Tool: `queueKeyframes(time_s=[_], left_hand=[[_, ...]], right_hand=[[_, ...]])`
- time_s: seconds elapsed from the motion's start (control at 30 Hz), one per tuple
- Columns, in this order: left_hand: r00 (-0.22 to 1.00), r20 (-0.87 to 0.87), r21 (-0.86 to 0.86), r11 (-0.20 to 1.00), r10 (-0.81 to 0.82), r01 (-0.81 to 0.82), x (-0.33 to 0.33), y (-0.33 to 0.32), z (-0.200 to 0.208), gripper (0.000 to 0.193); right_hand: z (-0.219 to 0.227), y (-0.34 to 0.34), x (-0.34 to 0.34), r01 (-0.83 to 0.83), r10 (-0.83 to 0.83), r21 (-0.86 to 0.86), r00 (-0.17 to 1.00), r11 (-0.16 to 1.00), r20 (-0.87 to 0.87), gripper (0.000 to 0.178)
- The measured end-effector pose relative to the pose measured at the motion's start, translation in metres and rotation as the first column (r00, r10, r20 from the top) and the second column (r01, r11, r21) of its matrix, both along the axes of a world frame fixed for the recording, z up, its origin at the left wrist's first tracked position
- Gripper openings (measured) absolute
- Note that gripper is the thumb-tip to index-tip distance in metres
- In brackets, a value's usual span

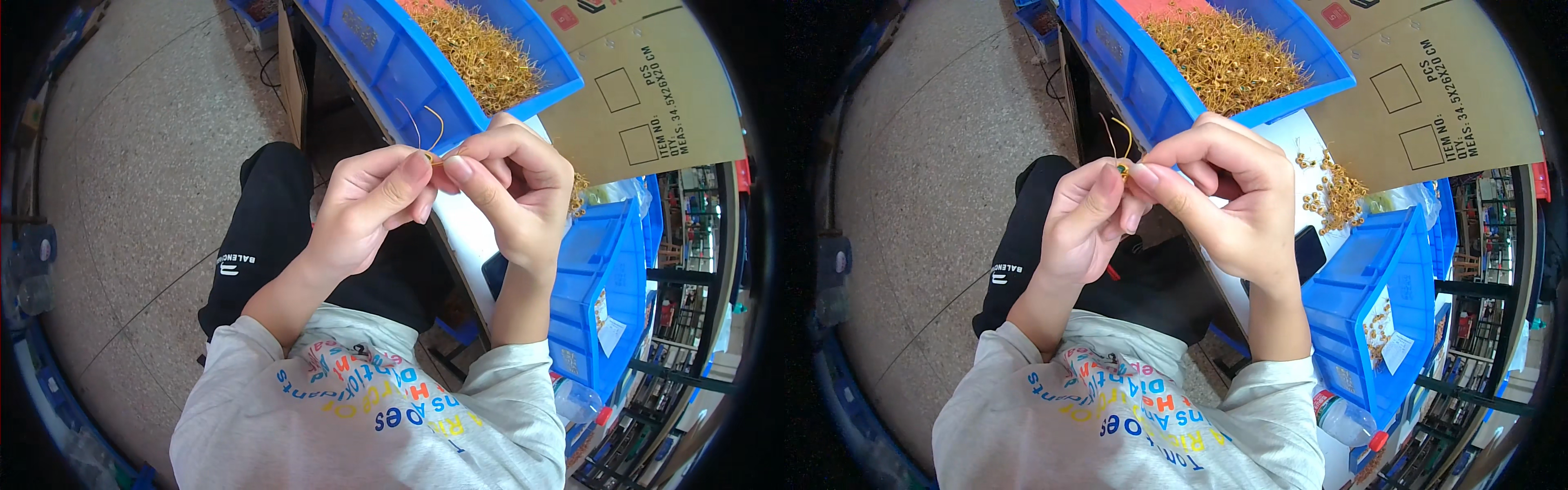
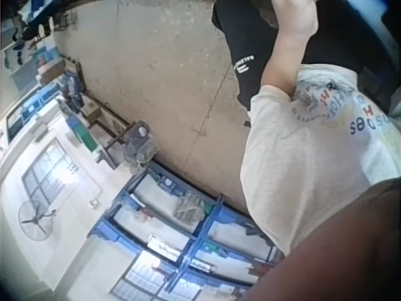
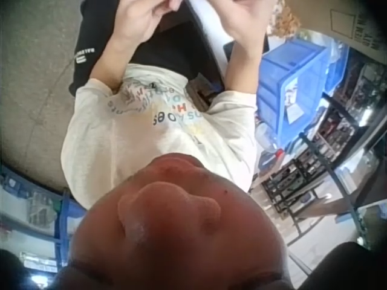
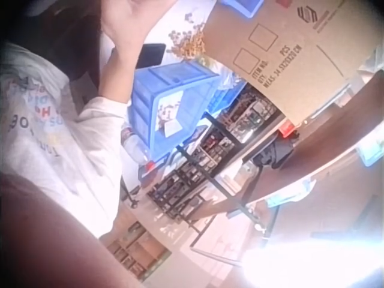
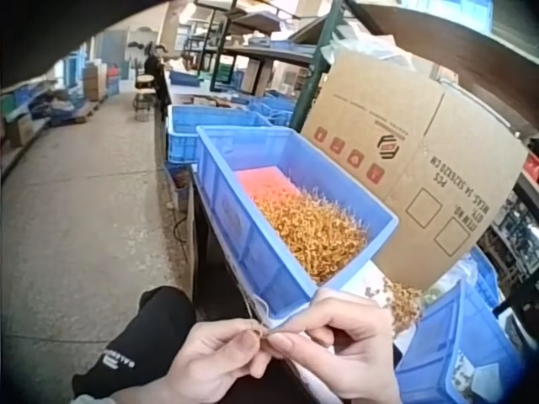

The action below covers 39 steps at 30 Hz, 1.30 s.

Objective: Threading thin wires through small gold-colored components at an assembly workbench.

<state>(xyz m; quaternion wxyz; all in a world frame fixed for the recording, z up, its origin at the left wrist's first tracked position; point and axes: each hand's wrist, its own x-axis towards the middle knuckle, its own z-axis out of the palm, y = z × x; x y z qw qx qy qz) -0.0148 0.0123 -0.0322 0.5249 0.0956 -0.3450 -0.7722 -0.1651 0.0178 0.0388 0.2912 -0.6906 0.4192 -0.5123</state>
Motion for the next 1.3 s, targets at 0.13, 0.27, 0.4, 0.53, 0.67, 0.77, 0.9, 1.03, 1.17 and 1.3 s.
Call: queueKeyframes(time_s=[0.13,0.27,0.4,0.53,0.67,0.77,0.9,1.03,1.17,1.3], left_hand=[[0.998,-0.045,-0.021,0.999,-0.043,0.042,-0.001,-0.002,-0.004,0.023],[0.991,-0.089,-0.059,0.994,-0.097,0.092,-0.003,-0.004,-0.008,0.023],[0.984,-0.127,-0.093,0.989,-0.124,0.113,-0.004,-0.005,-0.010,0.023],[0.979,-0.192,-0.153,0.987,-0.069,0.040,-0.009,-0.006,-0.016,0.021],[0.979,-0.202,-0.090,0.996,-0.012,-0.006,-0.009,-0.008,-0.018,0.020],[0.978,-0.211,-0.062,0.998,0.004,-0.017,-0.008,-0.008,-0.017,0.019],[0.973,-0.232,-0.041,0.999,-0.008,-0.002,-0.004,-0.009,-0.014,0.019],[0.991,-0.072,-0.118,0.985,0.115,-0.123,-0.003,-0.005,-0.008,0.017],[0.987,-0.093,-0.130,0.981,0.134,-0.145,-0.006,-0.002,-0.008,0.015],[0.960,-0.004,-0.216,0.937,0.279,-0.273,-0.006,-0.005,-0.010,0.012]], right_hand=[[-0.001,-0.001,0.000,0.005,-0.005,-0.004,1.000,1.000,0.017,0.004],[-0.003,0.000,0.000,0.011,-0.012,0.019,0.999,1.000,0.051,0.004],[-0.005,0.001,0.004,-0.006,-0.007,0.089,0.990,0.996,0.143,0.004],[-0.006,0.002,0.008,-0.030,-0.009,0.161,0.971,0.986,0.239,0.005],[-0.010,-0.001,0.005,0.065,-0.065,-0.001,0.997,0.998,0.051,0.005],[-0.011,0.000,0.006,0.096,-0.102,-0.107,0.993,0.990,-0.051,0.005],[-0.009,0.001,0.008,0.104,-0.149,-0.251,0.974,0.963,-0.168,0.006],[-0.007,-0.002,0.003,0.101,-0.137,-0.236,0.981,0.966,-0.141,0.006],[-0.003,0.004,0.000,0.099,-0.152,-0.293,0.975,0.951,-0.164,0.007],[0.002,0.006,0.003,0.150,-0.221,-0.334,0.957,0.931,-0.187,0.010]])
